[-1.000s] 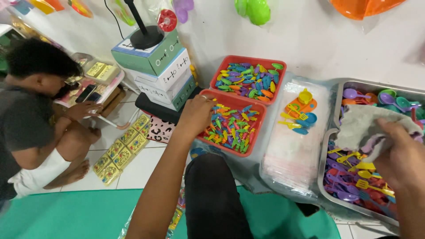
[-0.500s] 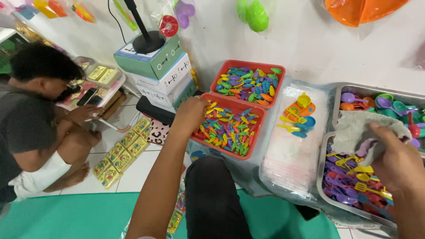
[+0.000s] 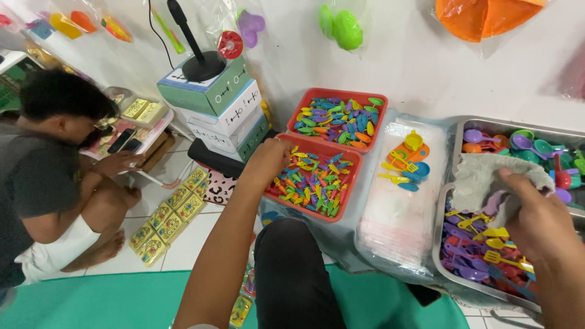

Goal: Cleaning and sorting small plastic toy utensils using a cloth

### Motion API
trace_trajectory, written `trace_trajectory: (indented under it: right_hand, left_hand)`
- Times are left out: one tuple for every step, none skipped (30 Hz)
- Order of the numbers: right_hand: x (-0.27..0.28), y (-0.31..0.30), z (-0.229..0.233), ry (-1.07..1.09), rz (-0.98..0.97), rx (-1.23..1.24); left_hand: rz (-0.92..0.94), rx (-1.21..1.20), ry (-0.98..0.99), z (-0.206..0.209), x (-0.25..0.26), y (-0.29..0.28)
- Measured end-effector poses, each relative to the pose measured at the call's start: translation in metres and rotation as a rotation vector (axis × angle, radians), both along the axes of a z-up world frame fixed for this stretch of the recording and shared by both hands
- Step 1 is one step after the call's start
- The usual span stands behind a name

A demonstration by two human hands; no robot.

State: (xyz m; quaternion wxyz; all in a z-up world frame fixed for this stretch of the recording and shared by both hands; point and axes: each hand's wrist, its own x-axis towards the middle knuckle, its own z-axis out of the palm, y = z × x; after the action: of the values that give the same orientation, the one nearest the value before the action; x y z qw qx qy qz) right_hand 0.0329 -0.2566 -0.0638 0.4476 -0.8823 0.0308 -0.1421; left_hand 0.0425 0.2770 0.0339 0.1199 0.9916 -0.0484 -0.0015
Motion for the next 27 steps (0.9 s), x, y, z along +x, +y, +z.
trace_trajectory:
  right_hand:
    - [0.013,-0.027,-0.036,-0.29,0.217,-0.626]
    - [0.002,-0.001,-0.003,-0.291,0.214,-0.626]
    - [-0.009,0.026,0.031,-0.004,0.019,0.017]
    - [-0.02,0.052,0.063,0.297,-0.151,0.675]
    - [-0.02,0.053,0.063,0.294,-0.154,0.677]
    - [-0.02,0.054,0.063,0.254,-0.09,0.781]
    - [-0.02,0.054,0.063,0.214,-0.025,0.885]
    - [-0.021,0.056,0.065,0.213,-0.028,0.885]
    - [-0.023,0.057,0.067,0.229,-0.064,0.863]
    - [-0.024,0.059,0.068,0.245,-0.099,0.841]
    - [-0.023,0.061,0.065,0.243,-0.1,0.843]
    - [-0.022,0.063,0.063,0.209,-0.033,0.89]
    - [-0.021,0.065,0.062,0.175,0.036,0.937]
    - [-0.025,0.069,0.069,0.172,0.03,0.935]
    - [-0.029,0.073,0.075,0.226,0.033,0.89]
    - [-0.033,0.075,0.082,0.279,0.03,0.842]
    - [-0.035,0.08,0.081,0.274,0.019,0.838]
    - [-0.037,0.084,0.081,0.244,0.048,0.773]
    - [-0.038,0.087,0.081,0.216,0.076,0.706]
    - [-0.038,0.092,0.079,0.21,0.056,0.699]
    - [-0.037,0.096,0.078,0.185,0.067,0.874]
    - [-0.037,0.099,0.076,0.157,0.075,1.05]
    - [-0.043,0.106,0.079,0.15,0.052,1.044]
    - [-0.049,0.113,0.081,0.082,0.072,1.013]
    - [-0.055,0.121,0.083,0.016,0.092,0.979]
    - [-0.063,0.128,0.096,0.008,0.073,0.974]
    - [-0.07,0.136,0.109,0.18,0.062,1.144]
  left_hand:
    - [-0.046,-0.073,-0.028,-0.003,0.001,0.004]
    - [-0.048,-0.072,-0.03,0.007,-0.005,0.002]
    - [-0.057,-0.167,-0.011,0.017,-0.01,0.001]
    - [-0.068,-0.262,0.01,0.027,-0.015,-0.001]
    - [-0.073,-0.261,0.009,0.036,-0.018,-0.003]
    - [-0.006,-0.39,0.066,0.043,-0.022,-0.005]
    - [0.061,-0.518,0.125,0.051,-0.026,-0.008]
    - [0.058,-0.517,0.126,0.046,-0.022,-0.004]
    - [0.046,-0.589,0.07,0.042,-0.019,0.0]
    - [0.034,-0.66,0.012,0.037,-0.017,0.004]
    - [0.031,-0.659,0.012,0.039,-0.019,-0.001]
    - [0.03,-0.661,-0.033,0.04,-0.021,-0.005]
    - [0.029,-0.662,-0.077,0.042,-0.023,-0.009]
    - [0.023,-0.665,-0.076,0.046,-0.026,-0.019]
    - [0.02,-0.729,-0.057,0.05,-0.029,-0.028]
    - [0.012,-0.797,-0.035,0.052,-0.031,-0.039]
    - [0.001,-0.803,-0.031,0.051,-0.032,-0.052]
    - [-0.044,-0.913,-0.018,0.049,-0.031,-0.067]
    - [-0.09,-1.022,-0.004,0.047,-0.031,-0.081]
    - [-0.107,-1.032,0.006,0.039,-0.029,-0.097]
    - [-0.192,-1.102,0.014,0.031,-0.028,-0.114]
    - [-0.278,-1.172,0.026,0.024,-0.026,-0.132]
    - [-0.295,-1.18,0.042,0.024,-0.028,-0.151]
    - [-0.378,-1.275,0.067,0.022,-0.03,-0.171]
    - [-0.461,-1.368,0.094,0.021,-0.033,-0.19]
    - [-0.477,-1.374,0.108,0.018,-0.032,-0.202]
    - [-0.461,-1.411,0.085,0.016,-0.031,-0.215]
